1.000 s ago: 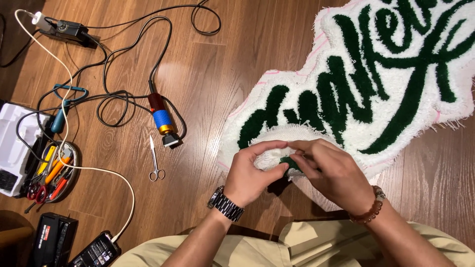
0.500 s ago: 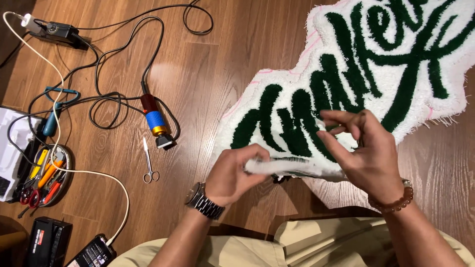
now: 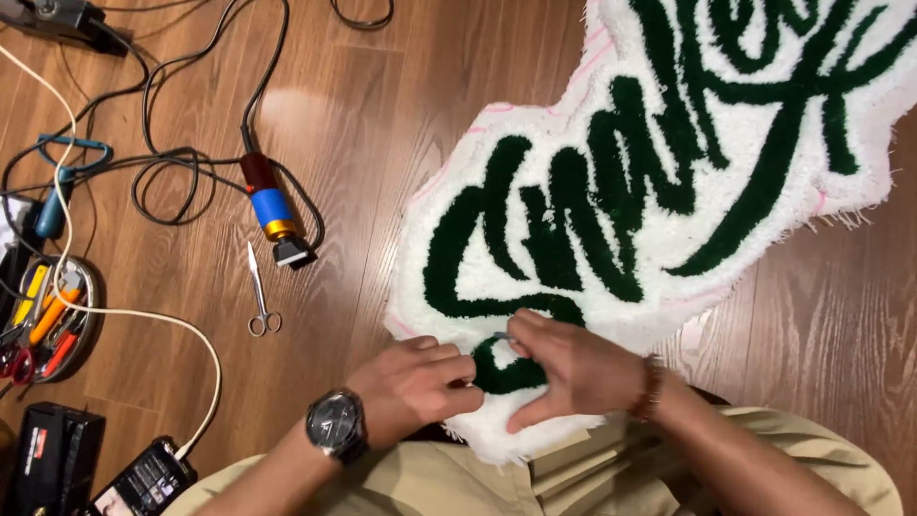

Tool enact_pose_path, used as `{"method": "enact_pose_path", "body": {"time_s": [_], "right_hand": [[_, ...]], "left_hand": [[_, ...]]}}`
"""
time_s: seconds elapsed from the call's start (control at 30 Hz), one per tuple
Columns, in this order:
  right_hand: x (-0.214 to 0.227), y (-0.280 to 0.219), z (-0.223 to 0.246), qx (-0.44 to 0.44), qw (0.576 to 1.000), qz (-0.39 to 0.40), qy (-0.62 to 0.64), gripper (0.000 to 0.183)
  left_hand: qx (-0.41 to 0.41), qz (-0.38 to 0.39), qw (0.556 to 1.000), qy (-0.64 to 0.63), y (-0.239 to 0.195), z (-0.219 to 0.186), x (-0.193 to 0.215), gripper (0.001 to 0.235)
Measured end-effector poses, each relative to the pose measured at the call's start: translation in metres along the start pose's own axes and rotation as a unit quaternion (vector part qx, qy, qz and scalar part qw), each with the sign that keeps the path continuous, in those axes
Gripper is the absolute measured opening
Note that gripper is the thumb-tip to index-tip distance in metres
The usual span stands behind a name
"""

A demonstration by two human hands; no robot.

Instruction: Using a small metal tool to adjust and tuck fibers on the edge of a custom-made rug to finish the border.

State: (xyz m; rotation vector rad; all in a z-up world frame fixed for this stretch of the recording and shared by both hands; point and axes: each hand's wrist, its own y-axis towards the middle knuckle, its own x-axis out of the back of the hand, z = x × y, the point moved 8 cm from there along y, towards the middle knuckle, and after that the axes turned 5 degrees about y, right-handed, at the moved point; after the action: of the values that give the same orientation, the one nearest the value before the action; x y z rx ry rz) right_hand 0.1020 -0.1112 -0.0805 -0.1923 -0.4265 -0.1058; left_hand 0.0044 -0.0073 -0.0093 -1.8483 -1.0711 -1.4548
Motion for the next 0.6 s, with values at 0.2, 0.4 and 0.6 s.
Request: {"method": "enact_pose_path", "body": {"time_s": [0.2,0.4,0.6], "right_hand": [[-0.049,0.037,-0.066,-0.032,0.997,-0.054,-0.045,0.074],[-0.046,0.069,-0.092,-0.006,0.987,-0.115,-0.110,0.071],[-0.024,0.077,-0.086,-0.067,0.992,-0.084,-0.069,0.070]], "left_hand": [[-0.074,-0.026,0.992,0.103,-0.057,0.059,-0.081,0.015],[-0.050,0.042,0.994,0.089,-0.105,0.101,-0.085,0.011],[0.009,0.193,0.981,-0.001,-0.121,0.113,-0.099,0.045]]}}
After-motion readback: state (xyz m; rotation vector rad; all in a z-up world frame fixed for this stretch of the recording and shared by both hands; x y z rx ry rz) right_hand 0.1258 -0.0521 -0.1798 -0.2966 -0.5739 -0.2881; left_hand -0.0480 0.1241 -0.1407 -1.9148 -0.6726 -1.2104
